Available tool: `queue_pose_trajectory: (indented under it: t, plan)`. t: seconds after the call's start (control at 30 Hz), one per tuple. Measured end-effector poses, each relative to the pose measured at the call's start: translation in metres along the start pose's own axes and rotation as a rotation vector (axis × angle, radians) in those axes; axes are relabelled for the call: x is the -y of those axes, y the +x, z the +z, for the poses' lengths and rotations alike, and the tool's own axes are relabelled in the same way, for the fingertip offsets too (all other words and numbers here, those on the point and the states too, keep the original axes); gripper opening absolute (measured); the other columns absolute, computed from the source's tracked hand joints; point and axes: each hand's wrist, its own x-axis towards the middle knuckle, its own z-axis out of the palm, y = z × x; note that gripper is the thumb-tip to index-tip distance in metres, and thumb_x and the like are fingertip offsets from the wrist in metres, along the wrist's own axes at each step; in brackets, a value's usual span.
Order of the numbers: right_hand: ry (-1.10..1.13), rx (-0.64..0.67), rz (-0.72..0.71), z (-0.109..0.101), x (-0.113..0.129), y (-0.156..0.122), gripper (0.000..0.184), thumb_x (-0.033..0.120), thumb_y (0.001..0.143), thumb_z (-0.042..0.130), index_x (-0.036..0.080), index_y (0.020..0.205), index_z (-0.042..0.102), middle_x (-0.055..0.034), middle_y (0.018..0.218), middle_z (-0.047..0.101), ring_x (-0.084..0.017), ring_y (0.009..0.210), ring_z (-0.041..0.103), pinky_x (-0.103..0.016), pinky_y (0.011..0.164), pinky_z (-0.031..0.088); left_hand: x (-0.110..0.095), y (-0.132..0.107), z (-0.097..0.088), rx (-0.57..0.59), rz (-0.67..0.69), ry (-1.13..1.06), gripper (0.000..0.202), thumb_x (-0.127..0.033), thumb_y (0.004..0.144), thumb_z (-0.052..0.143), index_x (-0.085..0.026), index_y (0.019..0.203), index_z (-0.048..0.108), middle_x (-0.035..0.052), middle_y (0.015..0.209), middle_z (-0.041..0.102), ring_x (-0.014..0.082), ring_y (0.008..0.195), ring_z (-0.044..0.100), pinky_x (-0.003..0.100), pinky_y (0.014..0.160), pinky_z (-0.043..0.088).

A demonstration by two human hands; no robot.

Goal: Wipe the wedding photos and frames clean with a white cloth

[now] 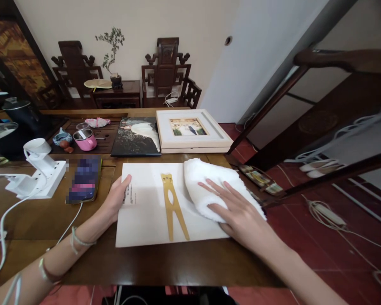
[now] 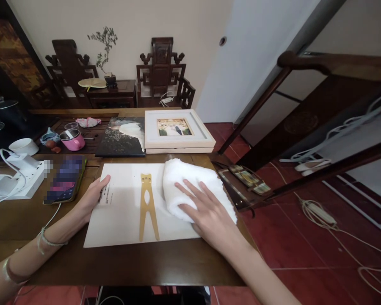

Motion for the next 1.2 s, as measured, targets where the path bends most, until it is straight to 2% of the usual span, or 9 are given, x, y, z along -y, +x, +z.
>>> queue_pose_trajectory:
  t: [0.13,0.27,0.43,0.57,0.7,0.83,1.03,1.1,1.2]
  plan:
    - [0.066,-0.026,0.019,0.01,0.001,-0.001,0.05,-0.01,0.058,0.037,0.017,0.087,0.067,-0.014,0.143,0.049,-0.029,0.139,0.031,-0.061,0.106,0.038,0.0,0.001,0.0,-0.004,-0.004,0.028,0.025,-0.036,0.087,0.061,-0.016,0.101,0.06,0.0024,0.07,0.071,0.0143,0.048,0.062,0.024,0.046,0.048]
    - [0.092,-0.012,0.042,0.012,0.002,0.0,0.05,-0.01,0.058,0.037,0.015,0.09,0.066,-0.0177,0.141,0.05,-0.03,0.139,0.03,-0.062,0.105,0.038,-0.003,0.002,-0.003,-0.022,0.024,0.182,0.033,-0.039,0.08,0.068,-0.016,0.102,0.059,0.0074,0.085,0.073,0.0173,0.061,0.066,0.027,0.055,0.051]
    - [0.153,-0.067,0.076,0.015,0.0,0.0,0.047,-0.008,0.059,0.038,0.014,0.091,0.064,-0.0202,0.138,0.052,-0.03,0.139,0.029,-0.063,0.105,0.037,-0.013,0.005,-0.012,-0.078,0.336,0.704,0.056,-0.041,0.051,0.088,-0.018,0.097,0.065,0.0114,0.102,0.071,0.029,0.09,0.065,0.033,0.071,0.049]
    - [0.197,-0.072,0.101,0.022,-0.006,0.001,0.048,-0.006,0.058,0.039,0.015,0.093,0.065,-0.019,0.139,0.052,-0.03,0.139,0.031,-0.064,0.106,0.035,-0.014,0.007,-0.017,-0.149,0.591,1.043,0.048,-0.057,0.059,0.079,-0.019,0.087,0.068,0.0095,0.085,0.068,0.0286,0.079,0.062,0.034,0.067,0.045]
    - [0.204,-0.084,0.12,0.026,-0.01,0.002,0.05,-0.005,0.058,0.039,0.017,0.094,0.065,-0.0167,0.138,0.053,-0.028,0.138,0.034,-0.062,0.106,0.035,-0.008,0.009,-0.019,-0.196,0.69,1.271,0.048,-0.066,0.068,0.068,-0.019,0.077,0.064,0.0044,0.069,0.057,0.0224,0.065,0.054,0.031,0.061,0.041]
    - [0.193,-0.073,0.121,0.028,-0.011,0.002,0.048,-0.006,0.058,0.039,0.017,0.093,0.064,-0.0168,0.138,0.053,-0.028,0.137,0.034,-0.062,0.107,0.035,-0.002,0.011,-0.02,-0.184,0.748,1.305,0.045,-0.064,0.072,0.066,-0.019,0.074,0.061,0.0035,0.069,0.052,0.0229,0.068,0.054,0.033,0.066,0.043]
    - [0.178,-0.059,0.106,0.026,-0.009,0.003,0.047,-0.007,0.059,0.038,0.015,0.093,0.064,-0.0205,0.138,0.053,-0.03,0.138,0.032,-0.063,0.106,0.035,0.013,0.01,-0.017,-0.197,0.85,1.32,0.047,-0.05,0.083,0.059,-0.009,0.107,0.061,0.0196,0.106,0.055,0.0373,0.105,0.052,0.053,0.092,0.043]
    - [0.175,-0.038,0.067,0.023,-0.007,0.002,0.049,-0.008,0.059,0.039,0.016,0.093,0.064,-0.0184,0.139,0.052,-0.03,0.139,0.03,-0.064,0.106,0.035,0.019,0.011,-0.016,-0.12,0.897,1.282,0.05,-0.044,0.087,0.055,-0.009,0.123,0.054,0.0239,0.129,0.048,0.0396,0.125,0.042,0.056,0.103,0.036]
    - [0.162,0.023,-0.034,0.014,-0.008,0.001,0.049,-0.01,0.057,0.043,0.017,0.09,0.066,-0.0146,0.142,0.049,-0.03,0.141,0.026,-0.064,0.108,0.031,0.026,0.011,-0.015,0.093,0.891,1.261,0.055,-0.043,0.091,0.049,-0.015,0.138,0.043,0.0207,0.152,0.03,0.0363,0.143,0.022,0.055,0.113,0.025]
